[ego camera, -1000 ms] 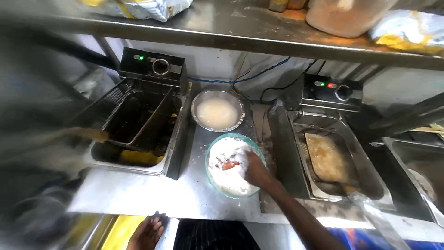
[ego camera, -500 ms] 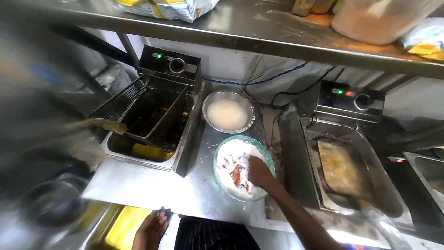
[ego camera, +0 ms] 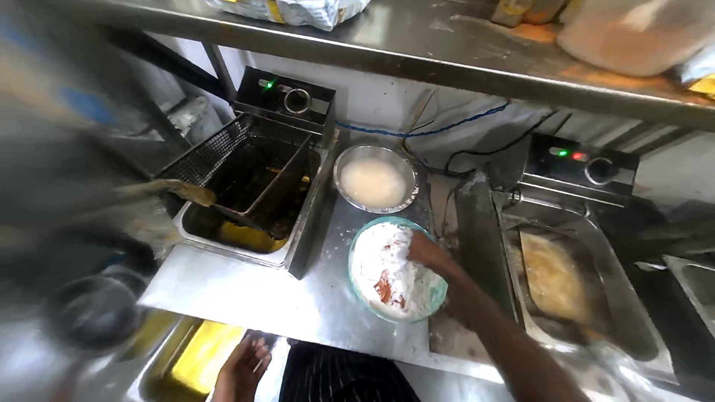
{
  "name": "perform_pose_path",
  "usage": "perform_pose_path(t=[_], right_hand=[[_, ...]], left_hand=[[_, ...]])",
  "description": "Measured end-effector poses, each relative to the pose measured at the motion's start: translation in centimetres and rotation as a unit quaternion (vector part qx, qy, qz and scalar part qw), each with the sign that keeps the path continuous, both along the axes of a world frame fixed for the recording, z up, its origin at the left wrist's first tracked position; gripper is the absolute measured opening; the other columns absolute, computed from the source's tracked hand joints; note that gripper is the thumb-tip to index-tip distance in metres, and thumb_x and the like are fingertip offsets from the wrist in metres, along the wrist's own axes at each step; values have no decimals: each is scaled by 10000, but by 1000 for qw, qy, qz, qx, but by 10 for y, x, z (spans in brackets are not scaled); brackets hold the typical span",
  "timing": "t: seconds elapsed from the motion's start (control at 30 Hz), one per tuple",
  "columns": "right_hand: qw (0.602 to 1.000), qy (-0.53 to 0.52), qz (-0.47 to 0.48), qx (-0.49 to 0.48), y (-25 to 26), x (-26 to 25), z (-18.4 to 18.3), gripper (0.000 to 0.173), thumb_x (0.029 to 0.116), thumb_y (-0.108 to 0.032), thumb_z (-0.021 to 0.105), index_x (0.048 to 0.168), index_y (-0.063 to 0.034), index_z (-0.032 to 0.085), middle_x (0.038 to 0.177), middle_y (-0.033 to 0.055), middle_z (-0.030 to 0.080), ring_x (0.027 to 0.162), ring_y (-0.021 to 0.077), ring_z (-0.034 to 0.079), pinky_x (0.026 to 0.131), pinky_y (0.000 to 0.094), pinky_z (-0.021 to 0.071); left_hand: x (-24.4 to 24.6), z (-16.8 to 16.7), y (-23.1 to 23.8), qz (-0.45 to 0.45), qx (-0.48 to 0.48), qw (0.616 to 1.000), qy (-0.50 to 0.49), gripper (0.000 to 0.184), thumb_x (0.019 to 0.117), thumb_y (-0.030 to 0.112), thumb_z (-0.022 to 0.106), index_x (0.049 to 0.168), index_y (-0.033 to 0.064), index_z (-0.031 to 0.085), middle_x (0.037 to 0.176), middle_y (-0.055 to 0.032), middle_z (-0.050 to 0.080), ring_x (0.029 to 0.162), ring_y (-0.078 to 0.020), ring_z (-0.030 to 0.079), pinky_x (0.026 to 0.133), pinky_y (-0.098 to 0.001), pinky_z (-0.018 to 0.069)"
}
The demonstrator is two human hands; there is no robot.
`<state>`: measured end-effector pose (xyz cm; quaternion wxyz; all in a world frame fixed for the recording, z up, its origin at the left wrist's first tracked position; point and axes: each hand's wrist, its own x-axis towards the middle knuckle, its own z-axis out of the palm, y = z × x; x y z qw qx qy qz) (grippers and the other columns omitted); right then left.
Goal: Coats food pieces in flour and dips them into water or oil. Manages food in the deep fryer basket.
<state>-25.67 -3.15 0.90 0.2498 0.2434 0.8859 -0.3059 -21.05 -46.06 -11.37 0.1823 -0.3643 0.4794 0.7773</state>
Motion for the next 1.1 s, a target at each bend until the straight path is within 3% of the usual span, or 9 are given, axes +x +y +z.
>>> perform_pose_path(t=[0.23,0.4,0.57,0.67,0.7,0.8,0.9,1.0,1.1], right_hand=[[988,-40,21,145,-1,-9,5,360,945,-148,685,1227,67,622,1241,279,642,1180,424,630,969,595,507],[989,94,-113,-6,-3,8,33,464,914,30,697,1344,97,537,1238,311,619,1119,409,629,961,562,506],[961,186,-145,-141,-7,16,53,443,913,111,636,1339,25,548,1174,167,644,1019,194,630,873,371,542],[963,155,-157,-152,-19,11,55,435,954,75,609,1375,16,515,1162,161,632,979,179,612,842,356,527],[967,144,-155,-143,-22,8,51,418,959,71,606,1365,30,515,1152,182,628,964,203,607,828,376,519],[974,128,-142,-117,-18,-6,17,483,933,54,644,1396,43,507,1248,238,622,1101,299,622,941,469,519],[994,80,-68,24,-6,-18,-12,412,926,-39,701,1290,110,577,1222,315,631,1140,424,630,983,574,500],[985,10,-2,172,-18,-18,-6,407,927,-141,707,1240,104,619,1288,302,618,1238,434,599,1038,570,484],[977,-36,101,184,-57,-8,-1,457,946,-220,673,1284,83,621,1366,294,584,1315,450,540,1058,593,456]], left_hand=[[0,-2,-3,6,-3,1000,-5,252,1099,201,374,978,101,571,808,-25,682,732,-144,693,686,-328,607],[2,0,-7,12,-8,1000,-10,258,1096,199,376,957,110,574,818,-20,691,732,-141,693,687,-324,603],[2,-3,-9,11,-10,1000,-18,244,1094,201,384,985,109,582,828,-20,694,741,-145,697,686,-330,605],[-2,-3,-6,15,-8,1000,-18,233,1092,203,389,1008,99,579,824,-27,693,732,-151,697,675,-335,605],[-3,-3,-4,16,-8,1000,-18,225,1091,199,392,1014,94,575,825,-28,691,731,-154,697,676,-341,606],[-7,1,-2,10,-13,1000,-13,237,1092,198,391,999,87,578,816,-29,683,729,-157,693,678,-348,607],[-7,0,-6,9,-14,1000,-11,265,1092,197,381,941,103,578,806,-22,684,726,-151,691,674,-335,602],[-2,-5,-14,17,-12,1000,-10,272,1094,204,380,935,107,578,808,-26,682,734,-153,690,676,-335,599],[2,-7,-17,20,-15,999,-24,271,1093,214,382,935,114,578,821,-17,688,749,-148,695,691,-335,601]])
